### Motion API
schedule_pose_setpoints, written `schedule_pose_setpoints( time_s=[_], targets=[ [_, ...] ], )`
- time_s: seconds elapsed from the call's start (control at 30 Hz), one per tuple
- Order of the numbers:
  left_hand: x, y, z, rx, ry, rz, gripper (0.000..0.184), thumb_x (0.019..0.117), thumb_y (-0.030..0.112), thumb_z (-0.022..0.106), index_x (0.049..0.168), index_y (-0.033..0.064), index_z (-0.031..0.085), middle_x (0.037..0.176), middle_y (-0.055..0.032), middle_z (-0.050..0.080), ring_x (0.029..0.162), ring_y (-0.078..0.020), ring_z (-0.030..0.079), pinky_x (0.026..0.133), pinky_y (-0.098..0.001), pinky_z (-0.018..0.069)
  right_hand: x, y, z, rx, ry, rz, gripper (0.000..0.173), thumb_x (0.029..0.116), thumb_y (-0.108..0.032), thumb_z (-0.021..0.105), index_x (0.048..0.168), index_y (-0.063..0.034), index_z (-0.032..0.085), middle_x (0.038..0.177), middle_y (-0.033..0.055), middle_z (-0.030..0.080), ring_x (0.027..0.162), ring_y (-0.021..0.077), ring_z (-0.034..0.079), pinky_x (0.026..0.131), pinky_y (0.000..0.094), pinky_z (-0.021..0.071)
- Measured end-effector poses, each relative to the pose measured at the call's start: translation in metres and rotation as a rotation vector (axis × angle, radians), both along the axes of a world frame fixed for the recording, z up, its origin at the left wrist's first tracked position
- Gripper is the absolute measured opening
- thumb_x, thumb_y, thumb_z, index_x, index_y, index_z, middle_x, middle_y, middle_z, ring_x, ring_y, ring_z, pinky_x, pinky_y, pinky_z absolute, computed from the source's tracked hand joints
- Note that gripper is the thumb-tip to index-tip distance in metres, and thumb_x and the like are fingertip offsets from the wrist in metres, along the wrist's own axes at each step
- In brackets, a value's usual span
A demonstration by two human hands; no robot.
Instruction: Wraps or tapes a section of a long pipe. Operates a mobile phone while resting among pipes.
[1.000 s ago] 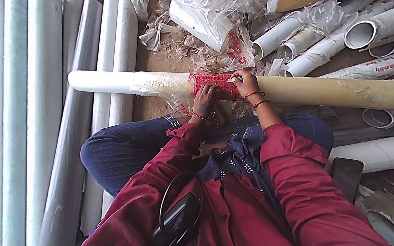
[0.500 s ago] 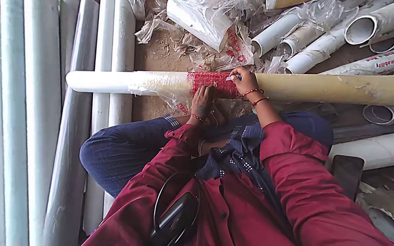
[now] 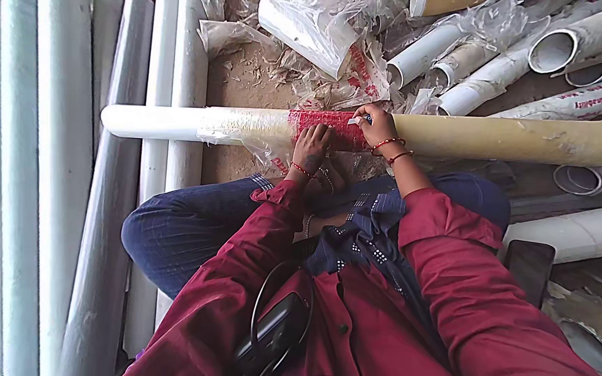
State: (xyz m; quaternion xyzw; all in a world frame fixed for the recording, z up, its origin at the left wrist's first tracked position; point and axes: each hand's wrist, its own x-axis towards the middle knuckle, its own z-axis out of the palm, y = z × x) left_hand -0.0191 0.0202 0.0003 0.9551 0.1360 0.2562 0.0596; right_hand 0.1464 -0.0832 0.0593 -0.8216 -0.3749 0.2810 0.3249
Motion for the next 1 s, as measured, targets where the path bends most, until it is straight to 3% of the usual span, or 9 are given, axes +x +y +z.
schedule_pose_setpoints(
  time_s=[0.13, 0.23, 0.3, 0.37, 0.43, 0.53, 0.8, 1.0],
  targets=[
    [0.001, -0.005, 0.002, -0.001, 0.085, 0.030, 0.024, 0.0911, -0.010, 0.058, 0.109, -0.0038, 0.073, 0.102, -0.0239, 0.071, 0.093, -0.0436, 0.070, 0.076, -0.0537, 0.0537, 0.000, -0.001, -0.002, 0.001, -0.002, -0.006, 0.023, 0.1051, -0.008, 0.054, 0.122, 0.0029, 0.067, 0.116, 0.0239, 0.069, 0.108, 0.0356, 0.066, 0.097, 0.0519, 0.0482],
    [-0.002, -0.013, -0.002, -0.016, 0.091, 0.035, 0.020, 0.0920, -0.003, 0.059, 0.106, -0.0038, 0.073, 0.102, -0.0238, 0.071, 0.094, -0.0435, 0.069, 0.076, -0.0540, 0.0528, 0.000, 0.000, -0.002, 0.008, 0.001, -0.005, 0.023, 0.1048, -0.008, 0.054, 0.122, 0.0025, 0.067, 0.115, 0.0237, 0.069, 0.105, 0.0350, 0.067, 0.096, 0.0519, 0.0486],
    [-0.001, -0.021, 0.002, -0.117, 0.064, 0.083, 0.017, 0.0976, 0.009, 0.060, 0.101, -0.0030, 0.072, 0.101, -0.0234, 0.071, 0.095, -0.0423, 0.070, 0.079, -0.0533, 0.0542, 0.001, 0.000, -0.001, 0.010, 0.003, -0.005, 0.023, 0.1047, -0.007, 0.054, 0.122, 0.0027, 0.067, 0.116, 0.0241, 0.069, 0.108, 0.0358, 0.066, 0.097, 0.0526, 0.0480],
    [0.002, -0.027, 0.009, -0.273, 0.066, 0.114, 0.023, 0.0996, 0.014, 0.061, 0.108, -0.0043, 0.071, 0.110, -0.0255, 0.071, 0.102, -0.0434, 0.070, 0.085, -0.0544, 0.0543, 0.000, 0.000, -0.003, 0.005, 0.000, -0.007, 0.023, 0.1047, -0.007, 0.054, 0.121, 0.0022, 0.067, 0.116, 0.0235, 0.069, 0.109, 0.0359, 0.066, 0.098, 0.0528, 0.0477],
    [0.006, -0.029, 0.013, -0.431, 0.040, 0.155, 0.024, 0.1001, 0.012, 0.061, 0.116, -0.0030, 0.071, 0.117, -0.0249, 0.070, 0.109, -0.0423, 0.068, 0.095, -0.0539, 0.0521, -0.001, -0.001, -0.002, 0.009, -0.004, -0.005, 0.023, 0.1043, -0.007, 0.054, 0.121, 0.0028, 0.067, 0.115, 0.0237, 0.069, 0.108, 0.0360, 0.066, 0.097, 0.0531, 0.0478],
    [0.013, -0.032, 0.012, -0.544, -0.106, 0.206, 0.018, 0.0967, 0.006, 0.064, 0.108, -0.0013, 0.076, 0.111, -0.0226, 0.072, 0.105, -0.0390, 0.069, 0.096, -0.0516, 0.0513, -0.001, 0.000, -0.001, 0.014, 0.006, -0.010, 0.022, 0.1044, -0.007, 0.055, 0.120, 0.0028, 0.067, 0.114, 0.0230, 0.069, 0.106, 0.0352, 0.067, 0.096, 0.0527, 0.0482],
    [0.014, -0.038, 0.007, -0.491, -0.180, 0.223, 0.013, 0.0939, 0.004, 0.068, 0.100, 0.0018, 0.079, 0.105, -0.0188, 0.075, 0.101, -0.0359, 0.071, 0.093, -0.0486, 0.0534, -0.002, 0.000, 0.000, -0.001, 0.004, -0.009, 0.023, 0.1043, -0.006, 0.054, 0.121, 0.0026, 0.067, 0.117, 0.0228, 0.069, 0.111, 0.0352, 0.066, 0.099, 0.0525, 0.0472],
    [0.013, -0.038, 0.001, -0.492, -0.187, 0.228, 0.015, 0.0954, 0.005, 0.066, 0.102, 0.0002, 0.078, 0.104, -0.0192, 0.075, 0.101, -0.0363, 0.071, 0.092, -0.0498, 0.0526, -0.003, 0.000, 0.000, 0.016, -0.004, -0.016, 0.023, 0.1045, -0.007, 0.054, 0.121, 0.0034, 0.067, 0.118, 0.0234, 0.069, 0.112, 0.0354, 0.066, 0.100, 0.0516, 0.0472]
  ],
)
